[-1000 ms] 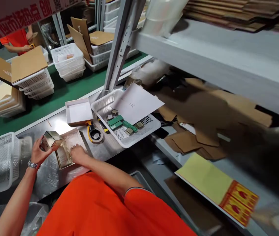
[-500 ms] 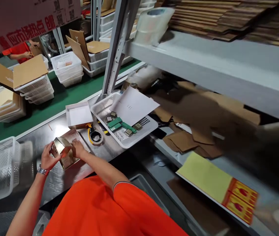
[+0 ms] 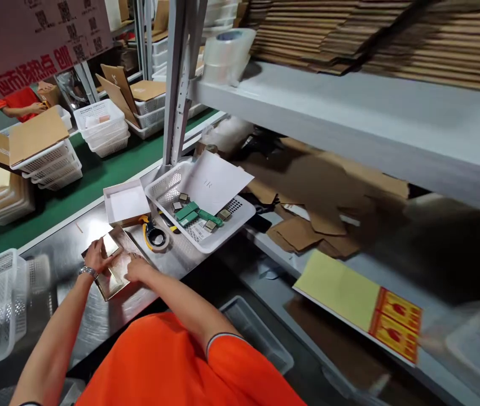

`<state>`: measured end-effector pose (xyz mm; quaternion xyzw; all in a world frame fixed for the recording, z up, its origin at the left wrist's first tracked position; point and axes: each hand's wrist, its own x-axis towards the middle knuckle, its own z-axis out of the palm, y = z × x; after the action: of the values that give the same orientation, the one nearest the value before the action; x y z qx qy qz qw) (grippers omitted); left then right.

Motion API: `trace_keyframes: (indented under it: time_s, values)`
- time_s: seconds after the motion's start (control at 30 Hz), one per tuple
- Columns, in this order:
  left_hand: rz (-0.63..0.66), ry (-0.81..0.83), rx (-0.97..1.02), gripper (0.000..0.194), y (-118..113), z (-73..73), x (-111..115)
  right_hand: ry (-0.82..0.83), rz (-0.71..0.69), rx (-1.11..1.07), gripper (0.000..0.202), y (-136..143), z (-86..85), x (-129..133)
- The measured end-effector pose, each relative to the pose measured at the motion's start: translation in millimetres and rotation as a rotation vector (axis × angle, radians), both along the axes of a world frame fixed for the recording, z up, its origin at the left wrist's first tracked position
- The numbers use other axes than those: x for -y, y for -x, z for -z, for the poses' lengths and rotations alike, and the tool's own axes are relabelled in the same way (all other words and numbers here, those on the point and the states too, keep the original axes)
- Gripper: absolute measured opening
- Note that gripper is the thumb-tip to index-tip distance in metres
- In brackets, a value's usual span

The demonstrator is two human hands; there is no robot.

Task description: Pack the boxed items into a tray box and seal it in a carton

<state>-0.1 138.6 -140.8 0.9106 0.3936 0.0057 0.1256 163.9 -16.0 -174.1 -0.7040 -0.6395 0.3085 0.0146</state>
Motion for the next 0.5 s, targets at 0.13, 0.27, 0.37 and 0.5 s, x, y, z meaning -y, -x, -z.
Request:
trace_keyframes:
  time_s: [0.13,0.27,0.37,0.5]
  values:
    - [0.022,-0.031,-0.050,0.094,3,4.3,-3,-0.004,-0.008,-0.010,0.048,2,0.8,11]
    - [0.019,-0.110,-0.072,0.094,5,11.5,1,-0.067,-0.023,0.020,0.049,5,-2.5,22]
    - [-0.005,-0.134,-0.075,0.092,5,17.2,4,-0.172,-0.084,0.031,0.052,4,-6.2,31]
    - [-0.027,-0.074,-0.101,0.085,6,14.3,7,-0.125,-0.133,-0.017,0.056,-3,-7.0,39]
